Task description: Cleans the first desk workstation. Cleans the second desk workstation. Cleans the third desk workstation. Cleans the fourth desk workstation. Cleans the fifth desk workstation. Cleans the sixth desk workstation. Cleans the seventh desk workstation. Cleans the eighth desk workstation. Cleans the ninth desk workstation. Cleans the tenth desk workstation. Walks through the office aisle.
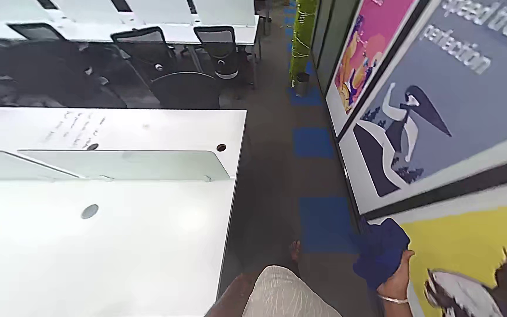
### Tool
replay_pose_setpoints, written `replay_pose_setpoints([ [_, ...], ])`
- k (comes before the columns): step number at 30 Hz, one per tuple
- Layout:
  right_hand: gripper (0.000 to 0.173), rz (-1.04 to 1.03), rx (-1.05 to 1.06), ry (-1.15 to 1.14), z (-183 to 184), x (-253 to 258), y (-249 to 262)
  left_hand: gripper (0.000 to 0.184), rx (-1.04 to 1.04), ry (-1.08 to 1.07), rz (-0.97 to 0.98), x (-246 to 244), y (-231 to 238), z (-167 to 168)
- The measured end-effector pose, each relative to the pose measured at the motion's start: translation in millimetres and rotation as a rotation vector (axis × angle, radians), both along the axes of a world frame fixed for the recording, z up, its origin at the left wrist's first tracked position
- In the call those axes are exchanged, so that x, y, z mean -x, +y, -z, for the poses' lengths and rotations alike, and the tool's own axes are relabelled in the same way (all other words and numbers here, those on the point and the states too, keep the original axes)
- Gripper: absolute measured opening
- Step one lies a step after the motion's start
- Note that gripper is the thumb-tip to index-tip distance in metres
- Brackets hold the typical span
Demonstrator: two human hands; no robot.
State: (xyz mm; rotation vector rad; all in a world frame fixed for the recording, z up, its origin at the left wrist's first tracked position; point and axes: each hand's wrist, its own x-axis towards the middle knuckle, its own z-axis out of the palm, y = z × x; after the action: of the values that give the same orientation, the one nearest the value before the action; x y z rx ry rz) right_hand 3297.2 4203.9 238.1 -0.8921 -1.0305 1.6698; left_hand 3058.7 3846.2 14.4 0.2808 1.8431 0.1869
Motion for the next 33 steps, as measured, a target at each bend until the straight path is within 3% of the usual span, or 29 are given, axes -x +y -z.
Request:
replay_pose_setpoints([
  [2,0.074,-0.022,0.023,-0.064,-3,35,49,0.044,-0.008,0.009,-0.080,27,64,-17],
  [6,0.089,-0.103,0.138,-0.082,-6,99,134,0.043,-0.215,0.049,-0.053,109,191,0],
  [9,0.081,-0.138,0.174,-0.090,5,161,197,0.040,-0.349,0.037,-0.188,164,281,6],
  [13,0.075,-0.185,0.185,-0.118,28,251,284,0.040,-0.346,0.036,-0.286,235,368,18],
  [18,0.081,-0.306,0.182,-0.153,46,370,425,0.043,-0.153,0.088,-0.325,308,425,34],
  [24,0.087,-0.526,0.139,-0.120,24,554,571,0.045,-0.050,0.096,-0.540,372,483,8],
  [28,0.080,-0.683,0.083,-0.070,7,697,618,0.052,-0.068,0.077,-0.716,432,528,4],
  [33,0.070,-0.855,0.072,-0.126,8,877,626,0.052,0.031,-0.071,-0.832,521,569,61],
])
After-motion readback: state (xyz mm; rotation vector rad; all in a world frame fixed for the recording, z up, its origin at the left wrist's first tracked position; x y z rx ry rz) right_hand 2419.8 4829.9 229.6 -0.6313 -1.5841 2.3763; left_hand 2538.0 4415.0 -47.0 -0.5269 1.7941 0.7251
